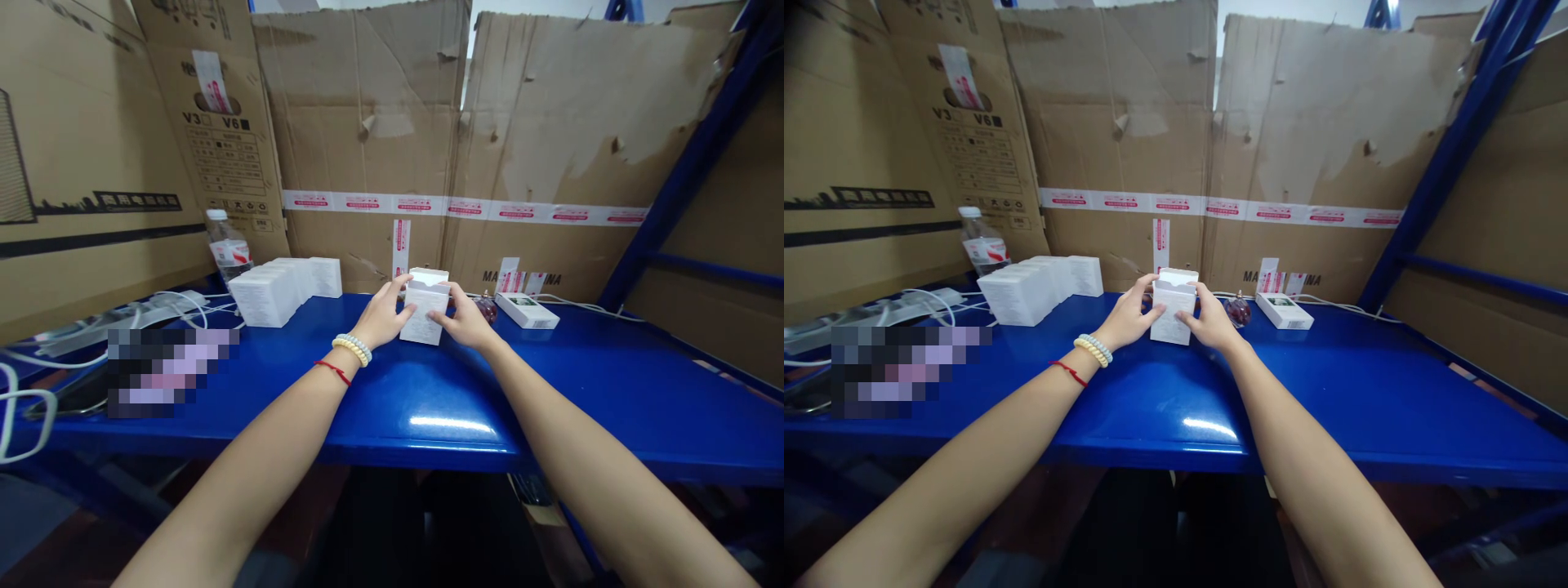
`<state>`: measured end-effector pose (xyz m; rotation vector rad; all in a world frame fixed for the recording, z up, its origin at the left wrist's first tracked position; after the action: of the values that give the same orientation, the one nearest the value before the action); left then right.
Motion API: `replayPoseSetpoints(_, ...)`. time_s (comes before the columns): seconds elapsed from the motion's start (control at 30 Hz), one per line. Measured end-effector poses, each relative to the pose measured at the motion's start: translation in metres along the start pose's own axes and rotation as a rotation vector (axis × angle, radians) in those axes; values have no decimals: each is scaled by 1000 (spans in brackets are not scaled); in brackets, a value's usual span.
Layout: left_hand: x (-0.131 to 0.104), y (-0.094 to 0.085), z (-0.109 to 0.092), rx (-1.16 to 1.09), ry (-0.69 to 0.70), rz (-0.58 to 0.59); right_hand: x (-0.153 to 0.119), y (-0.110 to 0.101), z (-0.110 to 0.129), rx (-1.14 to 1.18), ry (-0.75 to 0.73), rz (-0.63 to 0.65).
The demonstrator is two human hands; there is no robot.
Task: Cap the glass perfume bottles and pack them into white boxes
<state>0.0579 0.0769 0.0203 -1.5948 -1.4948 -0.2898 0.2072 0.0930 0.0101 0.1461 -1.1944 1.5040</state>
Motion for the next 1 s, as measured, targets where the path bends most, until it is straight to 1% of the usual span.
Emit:
replayPoseSetpoints(0.17, 1, -11, -17, 38, 182, -55, 0, 0, -3, -45, 31, -12)
replayPoseSetpoints(0.23, 0, -12, -22, 45, 229, -54, -1, 0, -4, -29, 40, -12)
replayPoseSetpoints(0.33, 0, -11, -25, 43, 233, -44, -1, 1, -2, 21, 43, 9)
replayPoseSetpoints(0.43, -1, -12, -26, 5, 223, -58, -1, 1, 3, 25, 7, 14)
replayPoseSetpoints(0.5, 0, -13, -25, -32, 204, -69, -1, 0, 3, 33, -1, 15)
replayPoseSetpoints(0.57, 1, -13, -20, -82, 157, -75, -1, 1, 1, 65, 10, 18)
replayPoseSetpoints(0.73, 3, -10, 4, -279, -36, -110, -2, 4, -2, 116, 32, 22)
replayPoseSetpoints(0.77, 2, -7, 8, -324, -75, -99, -2, 5, -2, 115, 39, 28)
replayPoseSetpoints(0.83, 2, 1, 15, -408, -142, -39, -2, 7, 0, 113, 54, 42)
replayPoseSetpoints(0.9, 2, 5, 19, -455, -172, 10, -2, 6, 3, 107, 51, 57)
replayPoseSetpoints(0.93, 3, 2, 21, -454, -170, 7, -1, 3, 4, 91, 45, 50)
replayPoseSetpoints(0.97, 4, -3, 23, -436, -161, -22, 0, -3, 4, 59, 41, 19)
replayPoseSetpoints(1.0, 5, -12, 27, -406, -148, -75, 0, -13, 2, 7, 45, -45)
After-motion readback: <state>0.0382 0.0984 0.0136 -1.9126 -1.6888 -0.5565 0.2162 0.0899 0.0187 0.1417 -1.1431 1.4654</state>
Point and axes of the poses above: each hand's wrist, its own x-axis towards the middle knuckle, its own y-axis out of the palm, z = x × y, the point moved 8 cm from there along x, towards the middle knuckle, and after that the axes turned 12 degrees about -x, right-handed, at the moved point
